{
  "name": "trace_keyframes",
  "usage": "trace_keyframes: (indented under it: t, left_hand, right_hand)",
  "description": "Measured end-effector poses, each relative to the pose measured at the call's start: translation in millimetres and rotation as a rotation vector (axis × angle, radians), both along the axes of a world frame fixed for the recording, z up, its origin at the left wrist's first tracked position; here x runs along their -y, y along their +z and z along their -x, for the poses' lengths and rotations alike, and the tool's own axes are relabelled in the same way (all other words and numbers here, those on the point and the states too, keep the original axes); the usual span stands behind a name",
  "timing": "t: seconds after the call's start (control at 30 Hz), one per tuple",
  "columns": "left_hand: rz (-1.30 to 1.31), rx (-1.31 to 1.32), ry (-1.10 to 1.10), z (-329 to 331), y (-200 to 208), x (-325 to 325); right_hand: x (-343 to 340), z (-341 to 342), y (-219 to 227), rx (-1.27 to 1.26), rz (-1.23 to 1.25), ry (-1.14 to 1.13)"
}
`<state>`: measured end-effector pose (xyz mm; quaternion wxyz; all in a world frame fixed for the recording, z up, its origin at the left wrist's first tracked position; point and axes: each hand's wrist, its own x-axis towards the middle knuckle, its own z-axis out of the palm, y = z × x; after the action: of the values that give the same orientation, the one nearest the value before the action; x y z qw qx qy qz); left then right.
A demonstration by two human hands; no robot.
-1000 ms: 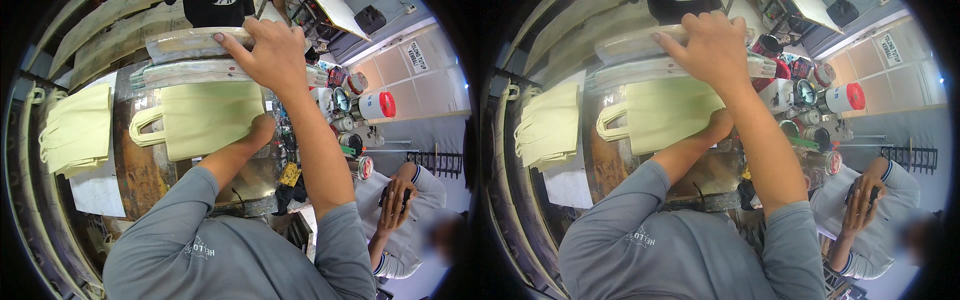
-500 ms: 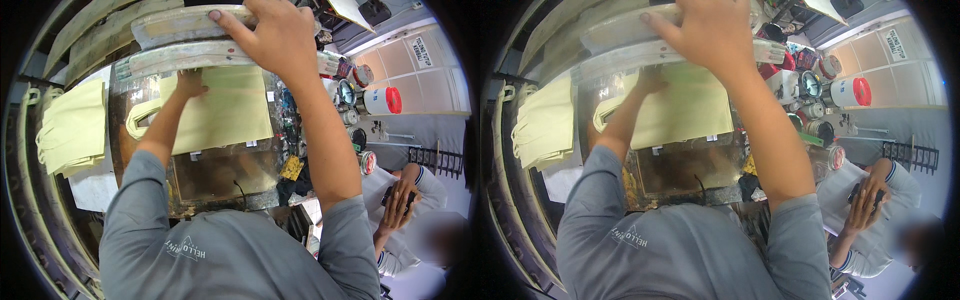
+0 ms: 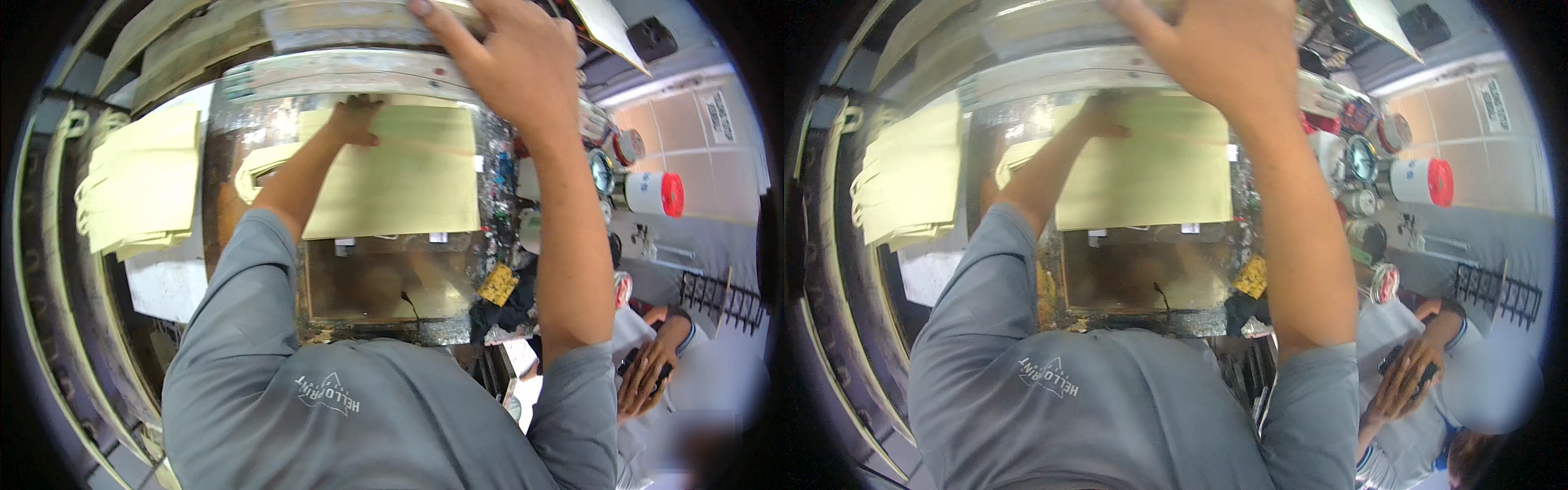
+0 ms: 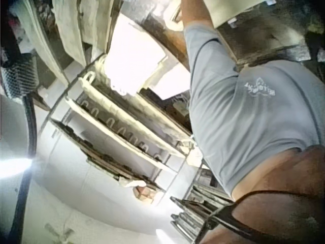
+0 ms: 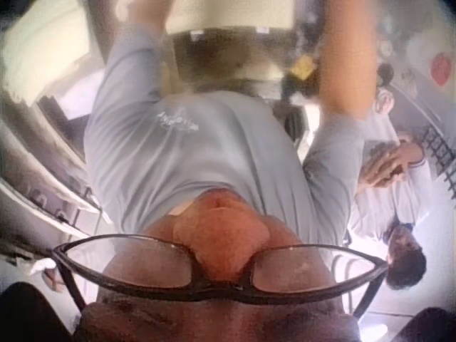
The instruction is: The person screen prints designs onto yellow tote bags by pouring green ink onto a screen frame and using a squeegee to spread it, then places the bags on a shelf.
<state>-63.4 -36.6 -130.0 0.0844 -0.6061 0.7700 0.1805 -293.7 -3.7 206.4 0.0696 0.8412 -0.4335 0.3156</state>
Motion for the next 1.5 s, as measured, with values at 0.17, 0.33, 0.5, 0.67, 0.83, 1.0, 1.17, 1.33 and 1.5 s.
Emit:
trace_keyframes:
  t: [0.17,0.33,0.5,0.67,0.83,1.0,1.17,1.33,1.5]
  left_hand:
    - [0.227,-0.088,0.030,-17.4,-22.5,-27.0]
    - [0.331,0.034,-0.007,6.7,-2.5,-26.4]
    - [0.487,-0.056,0.042,12.2,15.2,-46.4]
    - [-0.036,-0.101,0.021,2.7,68.9,-41.9]
    - [-0.353,-0.450,0.464,-111.6,169.8,-75.0]
    - [0.049,-0.387,0.858,-280.3,244.6,-222.3]
    - [0.187,-0.607,1.148,-423.6,278.9,-319.5]
    - [0.743,0.539,0.876,-481.5,218.8,-279.4]
    - [0.550,-0.345,0.211,11.4,63.7,-219.6]
  right_hand:
    - [3.7,-0.1,1.8,-0.099,-0.006,-0.033]
    - [4.9,-1.4,-2.9,0.035,-0.040,0.020]
    - [2.0,2.3,-2.7,0.027,0.013,0.015]
    - [-0.3,0.0,-0.5,-0.021,0.003,0.008]
    - [5.7,0.0,-5.2,0.037,0.048,0.041]
    - [-5.9,3.4,-13.4,0.057,0.067,0.026]
    - [-5.7,4.7,-14.5,-0.021,0.088,-0.005]
    - [-2.9,6.8,-8.4,-0.084,0.023,-0.016]
    - [-8.6,3.6,-1.8,0.016,0.075,-0.008]
